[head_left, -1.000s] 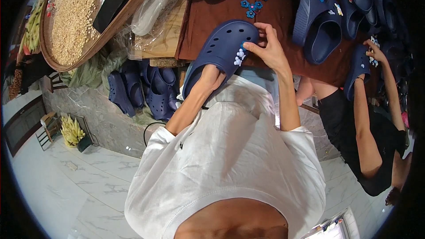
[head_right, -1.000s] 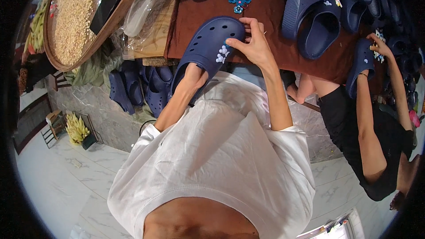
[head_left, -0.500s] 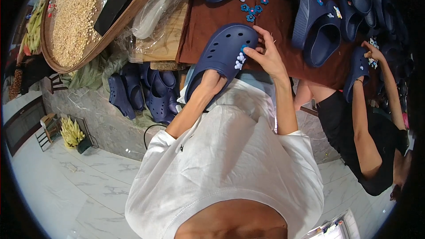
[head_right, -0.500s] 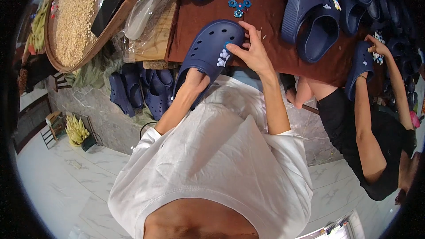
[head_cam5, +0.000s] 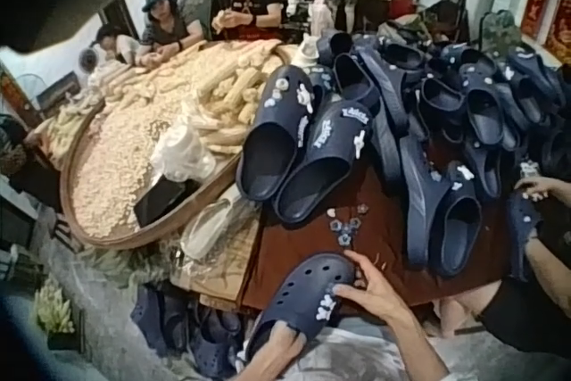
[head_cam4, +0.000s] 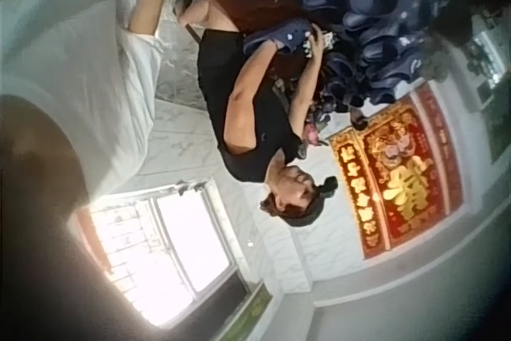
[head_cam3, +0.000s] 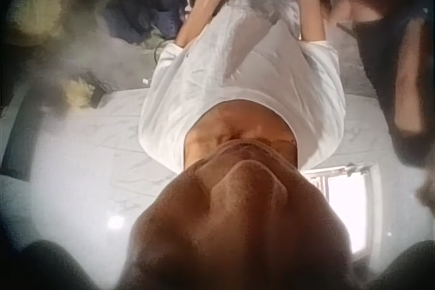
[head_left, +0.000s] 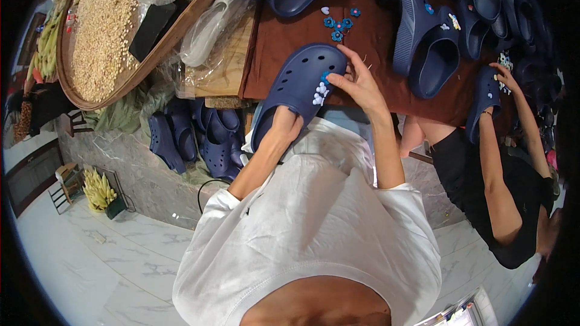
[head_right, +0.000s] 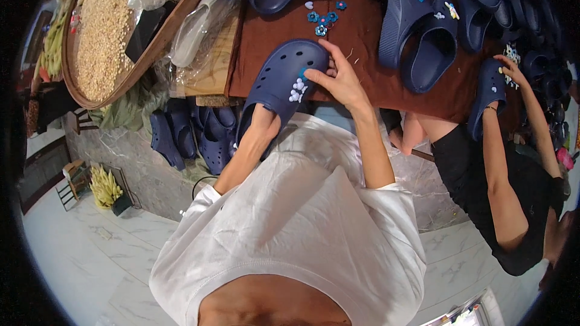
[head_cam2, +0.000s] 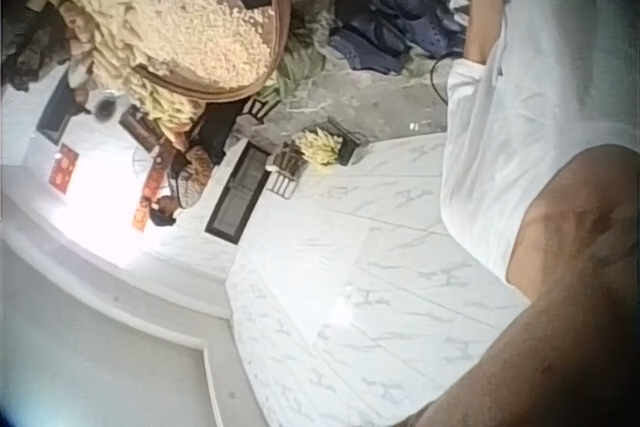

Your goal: Applying decorative charms and accessories to blue foam clogs.

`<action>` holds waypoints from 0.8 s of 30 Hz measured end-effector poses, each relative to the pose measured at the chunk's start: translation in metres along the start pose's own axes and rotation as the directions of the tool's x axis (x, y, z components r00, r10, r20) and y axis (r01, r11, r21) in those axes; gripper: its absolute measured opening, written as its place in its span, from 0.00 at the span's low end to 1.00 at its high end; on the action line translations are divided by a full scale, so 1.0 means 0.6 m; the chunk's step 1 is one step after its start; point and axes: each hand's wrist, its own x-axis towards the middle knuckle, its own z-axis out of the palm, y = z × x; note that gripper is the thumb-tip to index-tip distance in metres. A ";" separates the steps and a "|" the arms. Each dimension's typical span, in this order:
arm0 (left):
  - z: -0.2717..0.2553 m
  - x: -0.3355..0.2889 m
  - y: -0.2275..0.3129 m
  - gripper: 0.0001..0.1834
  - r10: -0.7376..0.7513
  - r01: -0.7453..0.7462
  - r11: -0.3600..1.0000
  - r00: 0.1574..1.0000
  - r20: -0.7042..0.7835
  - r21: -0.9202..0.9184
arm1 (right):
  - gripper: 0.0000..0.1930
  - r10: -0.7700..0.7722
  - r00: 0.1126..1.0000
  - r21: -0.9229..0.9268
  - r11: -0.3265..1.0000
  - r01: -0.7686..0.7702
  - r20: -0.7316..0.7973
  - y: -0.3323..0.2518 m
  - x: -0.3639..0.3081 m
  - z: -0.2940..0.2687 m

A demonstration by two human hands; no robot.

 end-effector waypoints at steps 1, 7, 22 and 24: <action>-0.005 -0.003 -0.001 0.21 0.023 -0.024 0.998 1.000 -0.009 -0.054 | 0.37 0.005 1.000 0.068 0.998 -0.004 -0.011 0.002 -0.003 0.002; -0.011 -0.025 0.024 0.20 0.086 -0.089 0.994 0.995 -0.049 -0.071 | 0.14 -0.245 0.902 -0.371 0.923 0.105 -0.356 0.017 0.009 -0.022; -0.025 0.011 -0.002 0.19 0.042 -0.048 0.996 0.997 -0.068 -0.074 | 0.12 -0.548 0.824 -0.853 0.492 0.174 -0.148 0.034 0.110 -0.026; -0.016 0.016 -0.006 0.19 0.024 -0.034 0.995 0.994 -0.106 -0.096 | 0.09 -0.526 0.825 -0.805 0.571 0.162 -0.207 0.034 0.104 -0.027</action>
